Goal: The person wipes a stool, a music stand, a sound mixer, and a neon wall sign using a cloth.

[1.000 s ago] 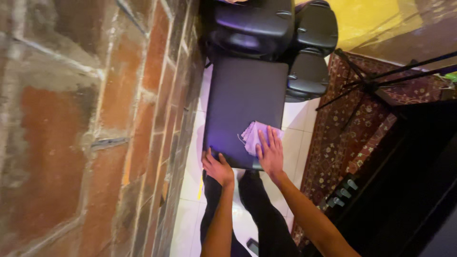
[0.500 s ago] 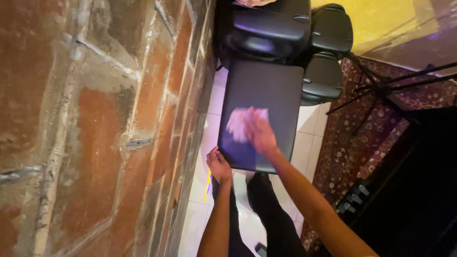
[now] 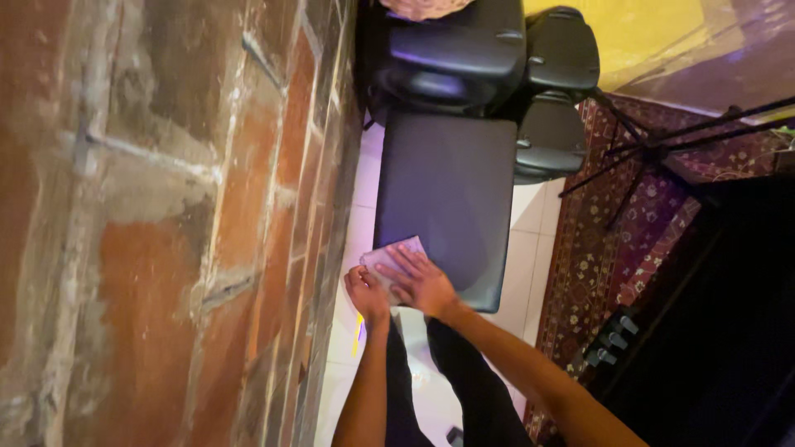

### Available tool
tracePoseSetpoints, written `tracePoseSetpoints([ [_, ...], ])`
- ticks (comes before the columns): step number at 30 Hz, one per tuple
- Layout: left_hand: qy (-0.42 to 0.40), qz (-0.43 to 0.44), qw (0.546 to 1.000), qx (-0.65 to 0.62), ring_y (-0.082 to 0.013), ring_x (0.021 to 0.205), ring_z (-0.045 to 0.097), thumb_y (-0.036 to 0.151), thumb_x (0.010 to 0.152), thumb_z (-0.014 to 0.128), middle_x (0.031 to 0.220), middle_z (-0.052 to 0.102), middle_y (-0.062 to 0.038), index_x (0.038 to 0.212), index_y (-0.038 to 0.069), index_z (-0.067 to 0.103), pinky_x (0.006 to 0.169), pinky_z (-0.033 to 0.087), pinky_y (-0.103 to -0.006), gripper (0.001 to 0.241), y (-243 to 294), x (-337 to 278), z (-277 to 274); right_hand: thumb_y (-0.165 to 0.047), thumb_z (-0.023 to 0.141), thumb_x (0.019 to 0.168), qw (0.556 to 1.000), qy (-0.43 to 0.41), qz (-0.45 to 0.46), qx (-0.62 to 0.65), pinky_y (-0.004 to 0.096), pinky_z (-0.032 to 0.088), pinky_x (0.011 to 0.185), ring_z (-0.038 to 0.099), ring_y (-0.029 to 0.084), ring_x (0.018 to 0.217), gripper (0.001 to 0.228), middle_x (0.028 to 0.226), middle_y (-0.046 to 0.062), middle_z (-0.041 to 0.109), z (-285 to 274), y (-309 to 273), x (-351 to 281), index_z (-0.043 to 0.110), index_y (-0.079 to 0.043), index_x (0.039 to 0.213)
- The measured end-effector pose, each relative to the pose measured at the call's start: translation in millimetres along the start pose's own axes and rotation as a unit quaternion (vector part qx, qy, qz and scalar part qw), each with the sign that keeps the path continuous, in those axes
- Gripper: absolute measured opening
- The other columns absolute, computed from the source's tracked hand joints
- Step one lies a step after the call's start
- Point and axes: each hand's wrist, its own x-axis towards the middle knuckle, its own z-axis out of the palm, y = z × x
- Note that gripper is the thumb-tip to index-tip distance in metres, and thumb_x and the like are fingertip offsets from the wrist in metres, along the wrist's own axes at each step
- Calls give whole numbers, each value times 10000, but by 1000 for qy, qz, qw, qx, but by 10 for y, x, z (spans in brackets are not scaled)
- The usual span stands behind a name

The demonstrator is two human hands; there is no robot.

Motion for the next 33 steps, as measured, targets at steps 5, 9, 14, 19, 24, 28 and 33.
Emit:
tracePoseSetpoints([
  [5,-49,148,988,4,-383,1075,580,17,938,593,1141,627,-162,1143,48,683,928,471,-463,226,600,20,15,-349,536,1000,998,-25,48,-40,471,274,1241,317,326,1525,607,1664,139,308,-264,761,457,398,-270,1586],
  [9,-127,247,959,54,-353,1096,593,46,905,669,1186,640,-115,1221,96,682,945,474,-459,320,952,213,256,-394,530,1024,993,22,106,-54,476,299,1218,313,365,1517,582,1662,156,299,-518,1262,865,389,-279,1578],
  [14,-198,210,951,112,-358,1083,564,131,792,801,1157,594,-110,1171,79,631,919,483,-477,418,1302,506,563,-418,536,1045,966,129,200,-98,524,336,1195,330,385,1532,590,1691,161,286,-604,1920,1110,396,-280,1601],
  [19,-223,159,941,199,-325,1114,556,153,689,846,1112,573,-70,1076,104,582,908,473,-494,471,1508,577,739,-404,533,1049,937,162,291,-103,575,323,1184,283,426,1535,608,1685,199,263,-559,2395,1349,378,-244,1615],
  [24,-232,116,927,271,-294,1159,553,152,746,836,1137,561,-41,1129,136,561,910,451,-565,472,1418,584,882,-341,537,1026,913,180,343,-128,627,255,1179,226,453,1524,619,1666,236,233,-397,2297,1720,383,-208,1611],
  [28,-248,100,919,290,-310,1204,532,188,747,839,1183,542,-54,1154,137,556,943,451,-568,498,1268,568,973,-327,528,1007,952,145,259,-80,601,222,1226,227,435,1546,589,1678,196,250,-265,1988,2024,411,-239,1578],
  [33,-166,193,933,255,-417,1310,489,219,674,866,1419,531,-142,1264,96,606,1000,412,-693,657,961,566,1114,-329,513,985,999,29,15,-30,529,229,1282,287,331,1575,483,1642,119,391,-117,1419,2068,527,-234,1458],
])
